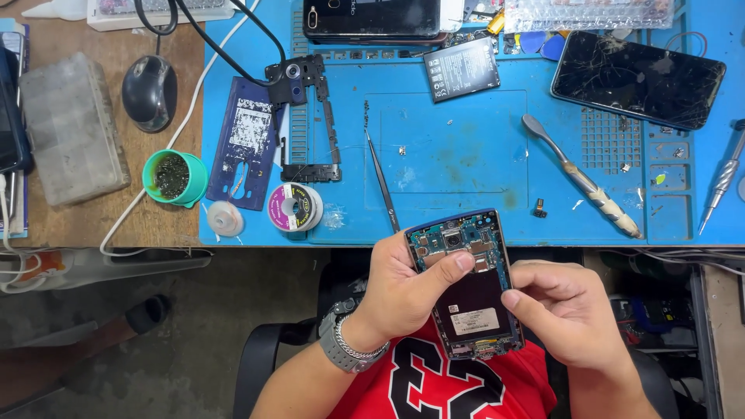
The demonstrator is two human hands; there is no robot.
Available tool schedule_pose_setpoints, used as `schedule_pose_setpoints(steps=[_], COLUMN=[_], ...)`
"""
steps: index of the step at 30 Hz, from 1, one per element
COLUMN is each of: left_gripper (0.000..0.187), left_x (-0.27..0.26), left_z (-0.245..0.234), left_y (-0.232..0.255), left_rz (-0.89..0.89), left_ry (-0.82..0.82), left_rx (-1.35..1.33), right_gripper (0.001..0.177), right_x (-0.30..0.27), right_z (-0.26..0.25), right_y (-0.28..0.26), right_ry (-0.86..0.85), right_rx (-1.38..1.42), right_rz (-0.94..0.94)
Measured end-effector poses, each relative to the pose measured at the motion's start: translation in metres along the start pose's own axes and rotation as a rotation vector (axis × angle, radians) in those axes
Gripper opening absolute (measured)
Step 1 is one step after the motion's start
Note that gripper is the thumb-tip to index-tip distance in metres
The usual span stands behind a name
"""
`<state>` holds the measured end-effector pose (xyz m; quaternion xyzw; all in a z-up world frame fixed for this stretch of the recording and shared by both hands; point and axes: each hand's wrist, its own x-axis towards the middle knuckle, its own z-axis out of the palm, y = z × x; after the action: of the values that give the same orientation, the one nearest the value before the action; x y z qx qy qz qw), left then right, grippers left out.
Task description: The person cleans a small electronic component with a brush and liquid, then picks up a disassembled smartphone. They use tweezers to connect a ribbon cable to the motherboard, attach a battery, and plug in a charging cable.
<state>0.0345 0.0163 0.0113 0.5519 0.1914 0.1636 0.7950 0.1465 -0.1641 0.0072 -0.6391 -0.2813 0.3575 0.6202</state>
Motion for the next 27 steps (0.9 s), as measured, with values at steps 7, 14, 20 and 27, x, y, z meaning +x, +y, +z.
schedule_pose_setpoints(steps=[7, 14, 20, 27], left_gripper=[0.020, 0.022, 0.023, 0.047], left_x=[0.007, 0.009, 0.013, 0.011], left_z=[-0.001, -0.014, -0.019, -0.017], left_y=[0.000, -0.008, -0.003, -0.003], left_rz=[-0.033, 0.018, 0.004, -0.063], left_ry=[-0.028, 0.064, 0.109, -0.049], left_rx=[0.030, 0.051, 0.081, 0.115], right_gripper=[0.018, 0.025, 0.017, 0.014], right_x=[0.006, 0.001, -0.002, -0.007], right_z=[-0.002, -0.022, -0.017, -0.011], right_y=[0.008, 0.029, 0.026, 0.015], right_ry=[0.034, -0.110, -0.192, -0.028], right_rx=[-0.032, 0.201, 0.095, 0.016], right_rz=[-0.022, 0.113, 0.131, 0.051])
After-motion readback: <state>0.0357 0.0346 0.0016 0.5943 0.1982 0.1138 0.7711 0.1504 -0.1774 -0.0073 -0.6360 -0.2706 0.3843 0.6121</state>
